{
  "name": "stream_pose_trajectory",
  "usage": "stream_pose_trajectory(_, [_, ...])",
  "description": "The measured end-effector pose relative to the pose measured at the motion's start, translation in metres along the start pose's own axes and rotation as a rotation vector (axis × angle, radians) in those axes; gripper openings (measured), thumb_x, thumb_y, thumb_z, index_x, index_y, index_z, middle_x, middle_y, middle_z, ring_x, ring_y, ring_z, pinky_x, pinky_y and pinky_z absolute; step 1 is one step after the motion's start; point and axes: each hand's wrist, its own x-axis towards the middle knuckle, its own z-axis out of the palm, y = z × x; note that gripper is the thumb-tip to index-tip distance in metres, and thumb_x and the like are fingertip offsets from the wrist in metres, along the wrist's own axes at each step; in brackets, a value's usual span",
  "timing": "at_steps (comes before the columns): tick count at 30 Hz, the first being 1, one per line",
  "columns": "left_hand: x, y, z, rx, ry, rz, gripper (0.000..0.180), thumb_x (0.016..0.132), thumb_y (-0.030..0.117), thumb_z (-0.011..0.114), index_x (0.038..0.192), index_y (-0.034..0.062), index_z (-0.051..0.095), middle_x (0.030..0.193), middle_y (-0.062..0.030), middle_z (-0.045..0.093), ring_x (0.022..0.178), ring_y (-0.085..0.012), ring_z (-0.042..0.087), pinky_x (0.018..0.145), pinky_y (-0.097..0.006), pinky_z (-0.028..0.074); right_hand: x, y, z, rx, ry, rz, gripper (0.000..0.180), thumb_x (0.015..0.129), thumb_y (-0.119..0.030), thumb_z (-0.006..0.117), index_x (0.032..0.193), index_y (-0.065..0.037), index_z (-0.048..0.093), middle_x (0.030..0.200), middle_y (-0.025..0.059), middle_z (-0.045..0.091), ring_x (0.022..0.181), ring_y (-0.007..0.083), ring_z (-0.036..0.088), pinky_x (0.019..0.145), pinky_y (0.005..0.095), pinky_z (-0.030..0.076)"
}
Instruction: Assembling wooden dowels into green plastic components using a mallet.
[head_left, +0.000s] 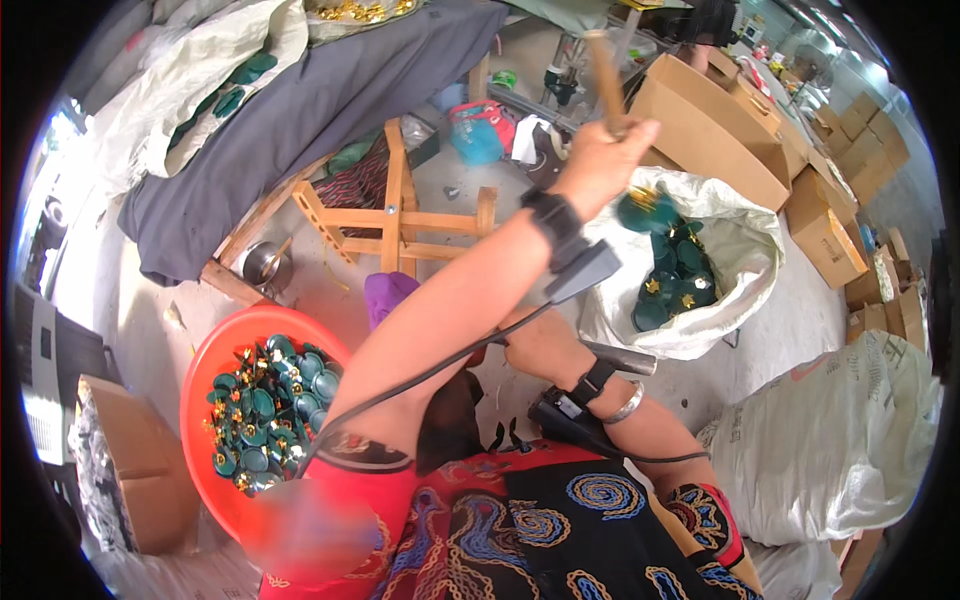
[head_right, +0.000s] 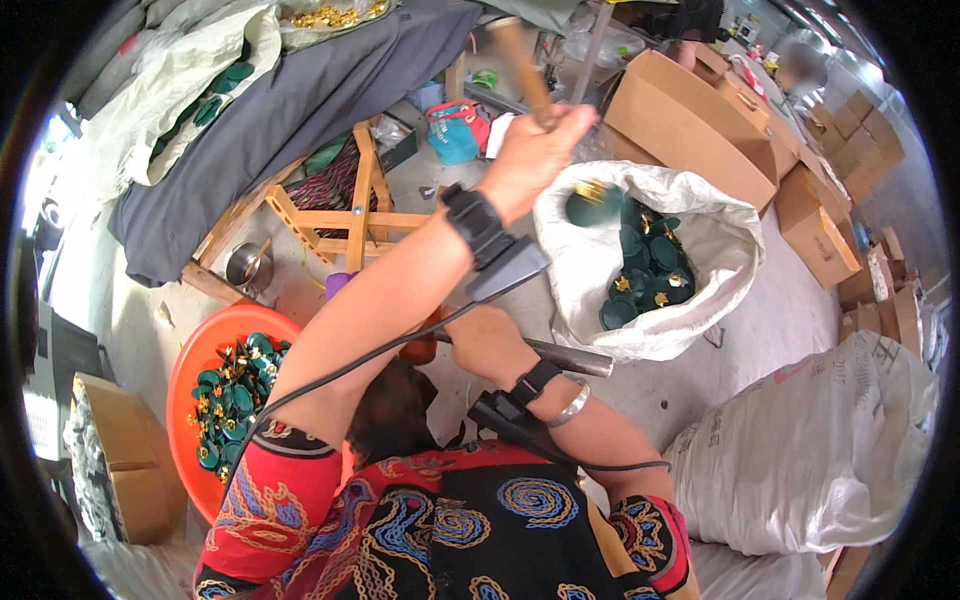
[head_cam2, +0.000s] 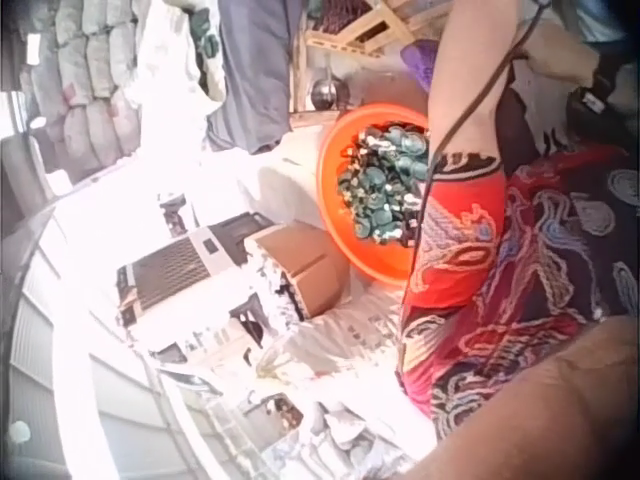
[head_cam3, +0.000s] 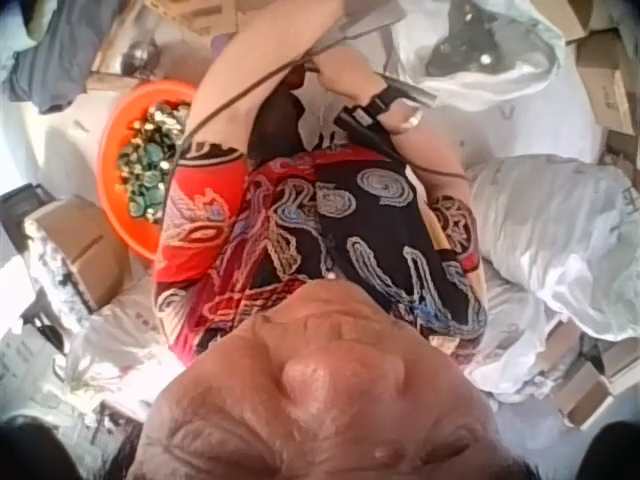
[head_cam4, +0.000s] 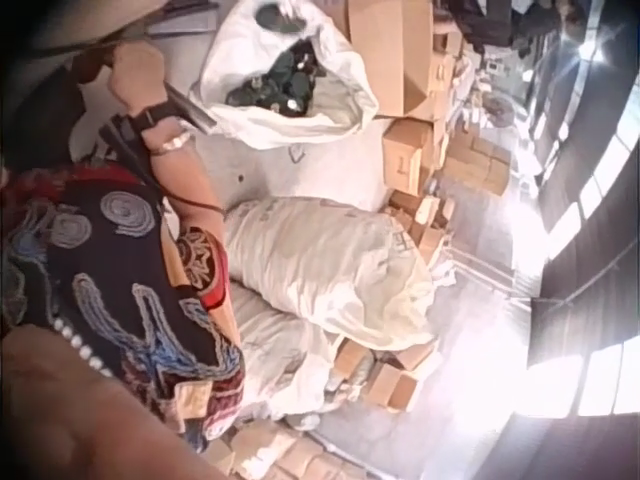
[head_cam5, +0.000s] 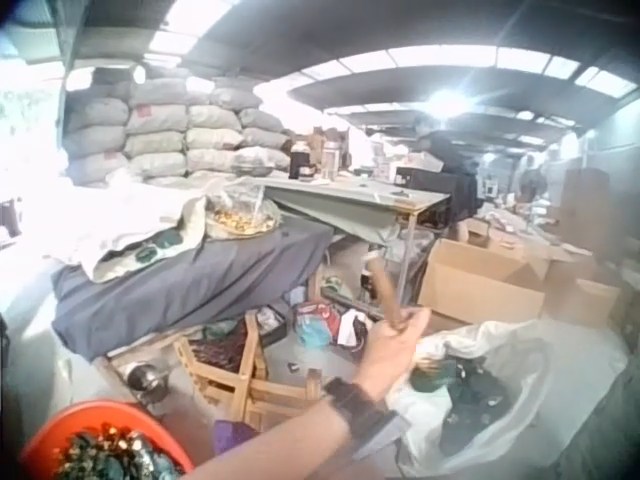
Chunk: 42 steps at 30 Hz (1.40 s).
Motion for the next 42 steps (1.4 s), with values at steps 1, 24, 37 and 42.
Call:
stream_pose_trajectory(1, [0.003,0.006,0.004,0.066,0.01,-0.03,0.036,0.083,0.035,0.063,0.095,0.0008,0.063,0.079,-0.0005,0.059,0.069,-0.0073,0.048,0.061,-0.024,0.04,0.001,0.007,0.012,0.061,0.084,0.001,0.017,0.069,-0.005,0.051,0.084,-0.003,0.059,0.071,0.0175,0.061,0.069,0.0359,0.06,0.063,0.0473,0.047])
stream_pose_trajectory(24, [-0.487,-0.14,-0.31,1.245,0.45,-0.709,0.026,0.075,0.027,0.065,0.096,0.0152,0.057,0.072,-0.0125,0.062,0.068,-0.0312,0.062,0.059,-0.043,0.047,0.019,0.01,-0.009,0.298,-0.143,0.279,0.036,0.063,-0.004,0.063,0.098,0.0,0.057,0.082,0.0218,0.06,0.077,0.0374,0.059,0.069,0.0368,0.046])
stream_pose_trajectory(37, [-0.304,0.002,-0.303,0.776,0.638,-0.321,0.016,0.082,0.014,0.06,0.073,0.0,0.057,0.055,-0.0008,0.052,0.048,-0.0076,0.05,0.046,-0.024,0.04,0.02,0.006,-0.005,0.26,-0.045,0.233,0.04,0.062,-0.008,0.065,0.1,-0.002,0.057,0.079,0.0222,0.059,0.077,0.0396,0.058,0.067,0.0379,0.047])
stream_pose_trajectory(42, [-0.184,0.009,-0.255,1.254,0.28,-0.271,0.028,0.079,0.032,0.061,0.089,0.0057,0.063,0.075,-0.0138,0.064,0.071,-0.0291,0.063,0.064,-0.039,0.049,0.024,-0.006,-0.011,0.229,-0.058,0.259,0.041,0.061,-0.008,0.065,0.1,-0.002,0.057,0.079,0.0229,0.059,0.078,0.0391,0.058,0.069,0.0374,0.047])
